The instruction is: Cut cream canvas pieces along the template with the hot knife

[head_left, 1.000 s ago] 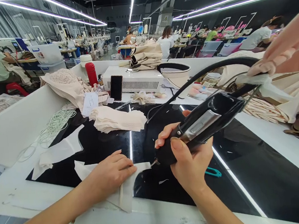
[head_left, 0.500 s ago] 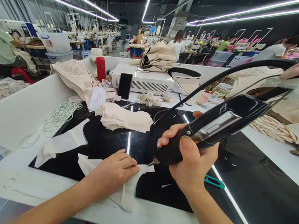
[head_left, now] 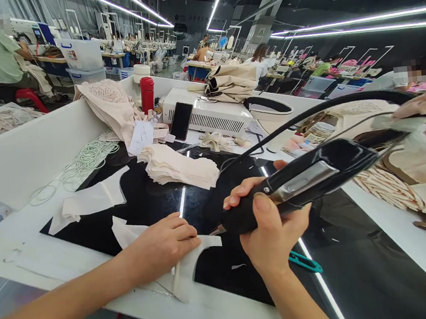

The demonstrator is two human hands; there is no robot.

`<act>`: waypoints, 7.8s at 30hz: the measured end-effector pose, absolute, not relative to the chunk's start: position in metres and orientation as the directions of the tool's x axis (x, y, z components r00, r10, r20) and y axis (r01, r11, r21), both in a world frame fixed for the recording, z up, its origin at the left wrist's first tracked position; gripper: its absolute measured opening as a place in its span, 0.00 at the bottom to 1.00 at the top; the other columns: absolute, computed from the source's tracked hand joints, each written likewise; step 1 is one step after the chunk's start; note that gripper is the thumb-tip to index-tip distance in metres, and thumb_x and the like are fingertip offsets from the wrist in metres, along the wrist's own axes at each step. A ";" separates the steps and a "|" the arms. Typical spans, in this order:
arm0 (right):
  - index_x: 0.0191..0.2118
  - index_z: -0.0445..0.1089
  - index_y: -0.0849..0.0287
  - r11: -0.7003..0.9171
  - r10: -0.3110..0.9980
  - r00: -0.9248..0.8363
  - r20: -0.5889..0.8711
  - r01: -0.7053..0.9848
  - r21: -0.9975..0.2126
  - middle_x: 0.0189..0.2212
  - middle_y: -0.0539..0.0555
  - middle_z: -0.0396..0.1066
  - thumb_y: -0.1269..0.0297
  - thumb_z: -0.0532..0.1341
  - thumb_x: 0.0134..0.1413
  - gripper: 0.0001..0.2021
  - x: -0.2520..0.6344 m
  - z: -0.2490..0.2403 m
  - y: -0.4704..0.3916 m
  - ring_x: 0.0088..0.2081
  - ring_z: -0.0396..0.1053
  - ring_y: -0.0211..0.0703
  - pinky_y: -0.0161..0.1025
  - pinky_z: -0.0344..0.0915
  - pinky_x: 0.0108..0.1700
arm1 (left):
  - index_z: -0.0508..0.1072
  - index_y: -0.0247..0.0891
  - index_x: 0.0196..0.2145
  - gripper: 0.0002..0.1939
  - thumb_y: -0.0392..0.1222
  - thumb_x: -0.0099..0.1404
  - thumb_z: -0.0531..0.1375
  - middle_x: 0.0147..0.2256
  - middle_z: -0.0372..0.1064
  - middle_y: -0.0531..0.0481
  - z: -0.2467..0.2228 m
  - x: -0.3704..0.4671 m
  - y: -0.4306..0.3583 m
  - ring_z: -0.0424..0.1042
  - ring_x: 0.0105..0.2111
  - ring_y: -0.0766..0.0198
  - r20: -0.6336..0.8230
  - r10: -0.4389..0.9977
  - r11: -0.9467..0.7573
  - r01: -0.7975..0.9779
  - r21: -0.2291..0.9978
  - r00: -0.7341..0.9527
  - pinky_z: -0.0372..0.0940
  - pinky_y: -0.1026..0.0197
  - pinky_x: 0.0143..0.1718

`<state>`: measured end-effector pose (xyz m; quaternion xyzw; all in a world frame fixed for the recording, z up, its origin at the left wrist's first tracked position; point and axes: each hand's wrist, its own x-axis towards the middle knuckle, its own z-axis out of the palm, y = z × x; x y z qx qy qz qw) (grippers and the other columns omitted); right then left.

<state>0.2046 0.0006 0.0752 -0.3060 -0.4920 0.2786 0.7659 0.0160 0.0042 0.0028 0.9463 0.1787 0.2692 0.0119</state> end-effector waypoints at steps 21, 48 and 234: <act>0.54 0.68 0.47 0.643 0.738 0.380 0.558 -0.146 -0.752 0.28 0.43 0.74 0.58 0.73 0.55 0.23 0.210 0.079 -0.011 0.23 0.72 0.38 0.37 0.72 0.24 | 0.75 0.34 0.50 0.11 0.29 0.78 0.54 0.44 0.76 0.46 -0.001 0.014 0.006 0.73 0.45 0.60 0.501 0.349 -0.934 0.334 0.123 0.792 0.67 0.53 0.59; 0.55 0.67 0.48 0.664 0.711 0.401 0.578 -0.112 -0.739 0.29 0.44 0.74 0.61 0.72 0.56 0.23 0.213 0.073 -0.015 0.24 0.72 0.37 0.37 0.73 0.26 | 0.75 0.33 0.52 0.11 0.27 0.76 0.57 0.46 0.77 0.46 0.001 0.010 0.006 0.74 0.48 0.59 0.460 0.362 -0.931 0.338 0.139 0.811 0.66 0.47 0.64; 0.56 0.67 0.48 0.613 0.770 0.393 0.503 -0.231 -0.756 0.30 0.45 0.76 0.59 0.74 0.56 0.25 0.200 0.074 -0.045 0.24 0.73 0.38 0.38 0.74 0.28 | 0.74 0.36 0.41 0.05 0.39 0.76 0.60 0.38 0.72 0.46 0.049 0.029 -0.020 0.74 0.36 0.53 -0.007 0.783 -0.615 0.772 -0.162 0.622 0.66 0.53 0.31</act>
